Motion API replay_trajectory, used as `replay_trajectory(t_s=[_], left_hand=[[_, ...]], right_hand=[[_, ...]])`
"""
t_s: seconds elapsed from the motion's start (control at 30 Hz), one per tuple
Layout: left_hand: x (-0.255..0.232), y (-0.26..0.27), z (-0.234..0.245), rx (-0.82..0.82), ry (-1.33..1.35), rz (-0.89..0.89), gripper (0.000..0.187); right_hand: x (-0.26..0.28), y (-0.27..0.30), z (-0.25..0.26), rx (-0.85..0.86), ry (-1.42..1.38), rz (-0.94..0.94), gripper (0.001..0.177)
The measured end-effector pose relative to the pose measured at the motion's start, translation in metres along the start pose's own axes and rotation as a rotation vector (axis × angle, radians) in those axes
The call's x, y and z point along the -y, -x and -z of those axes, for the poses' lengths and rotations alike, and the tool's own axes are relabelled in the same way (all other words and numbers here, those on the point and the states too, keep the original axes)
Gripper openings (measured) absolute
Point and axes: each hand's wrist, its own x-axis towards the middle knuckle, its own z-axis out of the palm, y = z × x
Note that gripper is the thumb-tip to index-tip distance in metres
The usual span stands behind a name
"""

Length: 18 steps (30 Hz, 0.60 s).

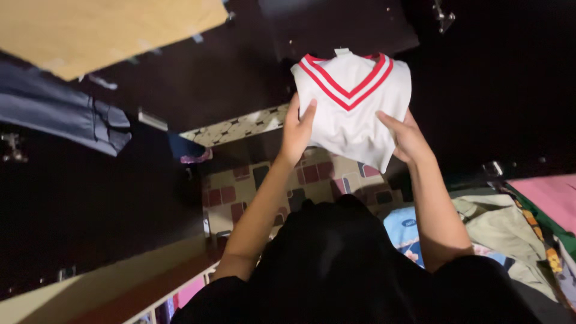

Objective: The person folds two shirts on an ironing board and places them one by one into a wooden closet.

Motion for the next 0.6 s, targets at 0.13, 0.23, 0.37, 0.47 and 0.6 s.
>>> replay_trajectory(t_s=[0.13, 0.23, 0.37, 0.47, 0.6], left_hand=[[0.010, -0.061, -0.002, -0.094, -0.044, -0.036, 0.036], [0.029, -0.104, -0.006, -0.177, -0.080, -0.085, 0.043], [0.072, -0.178, -0.009, -0.423, -0.338, -0.122, 0.043], [0.131, -0.235, 0.000, -0.554, -0.462, -0.164, 0.042], [0.228, -0.294, 0.029, -0.655, -0.699, -0.264, 0.043]], right_hand=[[0.021, -0.063, -0.002, 0.046, 0.107, 0.056, 0.074], [0.034, -0.119, -0.003, 0.091, 0.106, 0.016, 0.074], [0.046, -0.196, -0.012, 0.203, -0.026, -0.040, 0.078], [0.049, -0.259, -0.017, 0.238, 0.029, -0.081, 0.079], [0.031, -0.328, -0.011, 0.236, 0.171, -0.115, 0.074]])
